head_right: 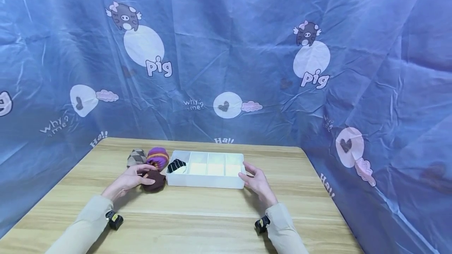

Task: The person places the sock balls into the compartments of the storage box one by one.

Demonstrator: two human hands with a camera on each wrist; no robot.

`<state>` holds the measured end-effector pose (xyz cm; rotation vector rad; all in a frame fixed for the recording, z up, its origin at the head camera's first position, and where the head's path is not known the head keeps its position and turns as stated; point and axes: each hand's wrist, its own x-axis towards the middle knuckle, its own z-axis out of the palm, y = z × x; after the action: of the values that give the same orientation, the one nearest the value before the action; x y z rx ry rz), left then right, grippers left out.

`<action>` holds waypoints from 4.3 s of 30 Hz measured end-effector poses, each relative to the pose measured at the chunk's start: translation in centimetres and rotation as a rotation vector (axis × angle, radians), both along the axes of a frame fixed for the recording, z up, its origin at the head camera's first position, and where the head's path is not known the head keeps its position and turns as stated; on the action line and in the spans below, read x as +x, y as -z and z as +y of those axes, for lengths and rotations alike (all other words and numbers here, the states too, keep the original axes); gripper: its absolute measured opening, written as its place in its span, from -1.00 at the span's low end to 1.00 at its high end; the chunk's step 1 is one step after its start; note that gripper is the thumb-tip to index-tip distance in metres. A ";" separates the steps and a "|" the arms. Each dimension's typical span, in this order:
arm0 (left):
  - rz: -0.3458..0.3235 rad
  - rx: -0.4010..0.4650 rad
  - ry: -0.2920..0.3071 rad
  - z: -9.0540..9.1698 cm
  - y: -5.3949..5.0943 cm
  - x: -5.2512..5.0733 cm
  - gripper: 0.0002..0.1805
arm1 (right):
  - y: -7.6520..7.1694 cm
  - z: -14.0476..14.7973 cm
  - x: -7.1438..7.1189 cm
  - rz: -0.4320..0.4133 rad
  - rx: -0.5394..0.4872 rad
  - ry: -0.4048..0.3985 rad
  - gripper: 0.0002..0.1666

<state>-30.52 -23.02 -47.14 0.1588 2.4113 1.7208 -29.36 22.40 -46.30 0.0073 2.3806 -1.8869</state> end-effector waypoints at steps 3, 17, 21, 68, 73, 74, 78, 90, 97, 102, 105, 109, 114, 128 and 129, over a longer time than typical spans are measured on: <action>0.013 -0.016 -0.018 0.1 0.0 0.1 -0.37 | 0.0 0.0 0.1 -0.001 0.003 0.000 -0.25; 0.027 0.076 -0.079 -0.1 -1.1 -0.1 -0.34 | 0.1 0.1 0.1 0.035 0.015 -0.026 -0.20; 0.111 0.032 -0.135 -0.2 -1.5 -0.4 -0.34 | 0.0 0.1 0.2 0.028 0.005 -0.022 -0.22; 0.224 0.277 -0.241 6.7 -2.4 -2.4 -0.35 | 0.3 0.4 0.2 0.011 0.006 -0.010 -0.25; 0.254 0.215 -0.237 7.5 -2.2 -2.7 -0.35 | 0.6 0.4 0.0 0.013 0.003 -0.006 -0.25; 0.256 0.213 -0.233 7.6 -2.2 -2.7 -0.35 | 0.7 0.4 -0.1 0.013 0.003 -0.004 -0.25; 0.248 0.239 -0.202 8.3 -2.1 -2.8 -0.32 | 0.8 0.5 -0.2 0.021 0.003 0.000 -0.25; 0.290 0.263 -0.085 9.5 -1.9 -3.2 -0.33 | 0.9 0.4 -0.2 0.023 -0.005 -0.003 -0.25; 0.282 0.212 -0.062 10.4 -2.2 -3.4 -0.36 | 1.1 0.5 -0.2 0.023 -0.012 0.000 -0.25; 0.319 0.108 -0.070 11.2 -1.9 -3.8 -0.37 | 1.0 0.5 -0.1 0.019 -0.015 -0.003 -0.24; 0.364 0.021 -0.092 11.6 -1.9 -3.9 -0.34 | 0.9 0.5 -0.1 0.018 -0.016 -0.010 -0.24; 0.416 -0.085 -0.107 12.1 -1.7 -4.2 -0.34 | 0.8 0.5 -0.2 0.020 -0.017 -0.012 -0.25; 0.436 -0.161 -0.099 12.7 -1.9 -4.4 -0.33 | 0.7 0.4 -0.2 0.027 -0.011 -0.010 -0.25; 0.455 -0.275 -0.088 13.9 -1.9 -4.6 -0.38 | 0.8 0.2 -0.2 0.024 -0.010 0.001 -0.26; 0.450 -0.276 -0.088 13.9 -1.9 -4.6 -0.37 | 0.8 0.2 -0.3 0.024 -0.013 0.002 -0.26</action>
<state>-35.11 -9.11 -45.24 0.4506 2.9889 1.4878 -29.62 22.58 -47.06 -0.0142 2.3844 -1.9137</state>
